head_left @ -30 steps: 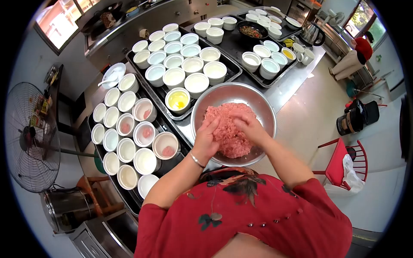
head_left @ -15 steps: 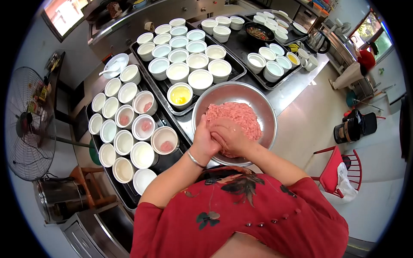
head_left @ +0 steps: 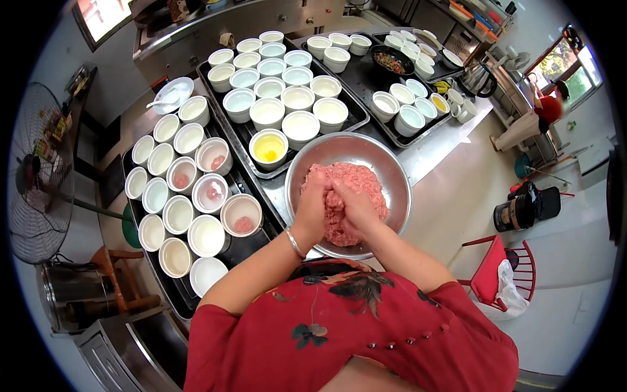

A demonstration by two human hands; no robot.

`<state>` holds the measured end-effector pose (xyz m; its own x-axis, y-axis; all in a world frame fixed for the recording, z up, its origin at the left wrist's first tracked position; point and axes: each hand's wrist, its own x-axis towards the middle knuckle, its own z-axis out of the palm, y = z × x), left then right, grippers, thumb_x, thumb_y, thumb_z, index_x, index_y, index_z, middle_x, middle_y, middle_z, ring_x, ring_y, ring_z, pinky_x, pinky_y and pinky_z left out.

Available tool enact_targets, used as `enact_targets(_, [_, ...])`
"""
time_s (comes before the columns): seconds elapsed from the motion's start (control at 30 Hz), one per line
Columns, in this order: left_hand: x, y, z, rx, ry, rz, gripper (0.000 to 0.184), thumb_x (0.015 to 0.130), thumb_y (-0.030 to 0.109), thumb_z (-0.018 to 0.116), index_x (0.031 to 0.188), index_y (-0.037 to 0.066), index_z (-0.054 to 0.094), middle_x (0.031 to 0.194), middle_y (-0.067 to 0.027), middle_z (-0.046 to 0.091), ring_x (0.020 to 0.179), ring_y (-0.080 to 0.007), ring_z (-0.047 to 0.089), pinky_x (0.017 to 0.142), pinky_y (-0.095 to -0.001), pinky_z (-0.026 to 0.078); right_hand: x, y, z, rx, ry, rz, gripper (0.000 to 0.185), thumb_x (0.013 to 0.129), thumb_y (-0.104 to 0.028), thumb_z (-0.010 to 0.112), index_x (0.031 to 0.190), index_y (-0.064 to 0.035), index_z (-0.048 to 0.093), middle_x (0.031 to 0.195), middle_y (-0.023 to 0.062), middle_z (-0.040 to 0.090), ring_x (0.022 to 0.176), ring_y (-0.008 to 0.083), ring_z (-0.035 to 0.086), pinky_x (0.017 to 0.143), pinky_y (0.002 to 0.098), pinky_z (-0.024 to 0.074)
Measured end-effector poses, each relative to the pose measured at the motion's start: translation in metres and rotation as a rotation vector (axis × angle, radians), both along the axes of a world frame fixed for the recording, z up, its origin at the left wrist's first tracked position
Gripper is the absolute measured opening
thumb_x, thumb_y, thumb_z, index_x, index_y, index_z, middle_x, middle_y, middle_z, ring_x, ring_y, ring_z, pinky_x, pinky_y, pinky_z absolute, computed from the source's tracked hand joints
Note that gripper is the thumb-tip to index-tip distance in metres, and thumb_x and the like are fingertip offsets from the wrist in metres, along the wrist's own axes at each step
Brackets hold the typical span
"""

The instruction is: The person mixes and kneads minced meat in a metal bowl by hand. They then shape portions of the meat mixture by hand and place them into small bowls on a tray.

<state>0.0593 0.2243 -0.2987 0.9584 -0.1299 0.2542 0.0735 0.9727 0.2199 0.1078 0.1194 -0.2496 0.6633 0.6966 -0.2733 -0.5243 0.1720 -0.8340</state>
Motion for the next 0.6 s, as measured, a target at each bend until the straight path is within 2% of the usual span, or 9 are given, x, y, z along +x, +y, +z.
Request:
enact_targets(0.03, [-0.004, -0.007, 0.001, 0.029, 0.385, 0.085, 0.043, 0.090, 0.042, 0.026, 0.100, 0.008, 0.050, 0.104, -0.0084, 0.053, 0.100, -0.0229, 0.050, 0.085, -0.0370, 0.040, 0.000, -0.002, -0.003, -0.001, 0.000, 0.003, 0.014, 0.084, -0.016, 0.050, 0.094, -0.0094, 0.056, 0.089, 0.0046, 0.058, 0.085, 0.0207, 0.055, 0.074, 0.0355, 0.0436])
enact_targets(0.07, [-0.012, -0.015, 0.040, 0.058, 0.771, 0.170, 0.047, 0.090, 0.045, 0.024, 0.098, 0.008, 0.050, 0.104, -0.0088, 0.053, 0.101, -0.0234, 0.050, 0.086, -0.0372, 0.041, -0.003, -0.002, 0.006, -0.130, -0.690, 0.052, 0.014, 0.082, -0.015, 0.050, 0.092, -0.0067, 0.056, 0.088, 0.0069, 0.057, 0.083, 0.0229, 0.054, 0.072, 0.0359, 0.0431])
enact_targets(0.1, [-0.014, -0.016, 0.047, 0.054, 0.773, 0.174, 0.047, 0.090, 0.045, 0.024, 0.098, 0.008, 0.050, 0.104, -0.0088, 0.053, 0.101, -0.0234, 0.050, 0.086, -0.0372, 0.041, -0.004, -0.001, 0.011, -0.257, -1.380, 0.104, 0.013, 0.081, -0.013, 0.051, 0.089, -0.0040, 0.055, 0.086, 0.0093, 0.057, 0.081, 0.0251, 0.054, 0.071, 0.0364, 0.0427])
enact_targets(0.27, [-0.020, -0.015, 0.055, -0.106, 0.722, 0.119, 0.053, 0.089, 0.048, 0.021, 0.097, 0.004, 0.050, 0.094, -0.0093, 0.056, 0.092, -0.0214, 0.053, 0.081, -0.0347, 0.043, 0.005, -0.007, 0.005, -0.147, -1.734, 0.288, 0.018, 0.080, -0.016, 0.051, 0.091, -0.0020, 0.053, 0.088, 0.0113, 0.055, 0.081, 0.0290, 0.053, 0.072, 0.0368, 0.0426])
enact_targets(0.37, [-0.016, -0.017, 0.056, 0.017, 0.615, 0.370, 0.054, 0.089, 0.048, 0.020, 0.098, 0.004, 0.049, 0.092, -0.0104, 0.056, 0.088, -0.0202, 0.052, 0.073, -0.0338, 0.044, 0.003, 0.000, 0.009, -0.064, -1.359, 0.026, 0.022, 0.083, -0.022, 0.050, 0.094, -0.0035, 0.053, 0.089, 0.0085, 0.055, 0.081, 0.0249, 0.054, 0.073, 0.0344, 0.0436])
enact_targets(0.43, [-0.017, -0.017, 0.056, 0.104, 0.622, 0.349, 0.052, 0.091, 0.045, 0.020, 0.100, 0.004, 0.050, 0.089, -0.0090, 0.056, 0.080, -0.0197, 0.052, 0.068, -0.0320, 0.042, -0.001, 0.000, 0.011, 0.215, 0.251, -0.203, 0.024, 0.087, -0.027, 0.046, 0.098, -0.0058, 0.052, 0.088, 0.0059, 0.055, 0.081, 0.0190, 0.054, 0.074, 0.0325, 0.0440])
enact_targets(0.47, [-0.016, -0.017, 0.055, 0.562, 0.484, 0.397, 0.047, 0.090, 0.043, 0.025, 0.099, 0.005, 0.050, 0.092, -0.0076, 0.055, 0.082, -0.0181, 0.053, 0.071, -0.0303, 0.042, -0.001, -0.003, 0.021, 0.185, 0.569, -0.035, 0.024, 0.088, -0.028, 0.046, 0.095, -0.0076, 0.054, 0.082, 0.0044, 0.056, 0.077, 0.0172, 0.054, 0.071, 0.0310, 0.0444])
enact_targets(0.53, [-0.015, -0.019, 0.053, 1.017, 0.319, 0.429, 0.042, 0.090, 0.041, 0.030, 0.097, 0.007, 0.051, 0.094, -0.0062, 0.055, 0.083, -0.0166, 0.053, 0.073, -0.0285, 0.042, 0.004, -0.003, -0.013, 0.105, 0.575, -0.032, 0.023, 0.087, -0.028, 0.046, 0.095, -0.0079, 0.055, 0.080, 0.0040, 0.057, 0.076, 0.0170, 0.055, 0.069, 0.0299, 0.0449])
enact_targets(0.6, [-0.015, -0.021, 0.052, 0.756, 0.484, 0.531, 0.045, 0.091, 0.042, 0.024, 0.105, 0.007, 0.048, 0.092, -0.0058, 0.054, 0.076, -0.0133, 0.051, 0.065, -0.0234, 0.041, 0.006, 0.000, -0.012, 0.134, 0.561, 0.062, 0.020, 0.087, -0.022, 0.047, 0.091, -0.0064, 0.058, 0.074, 0.0014, 0.058, 0.074, 0.0162, 0.056, 0.064, 0.0287, 0.0458])
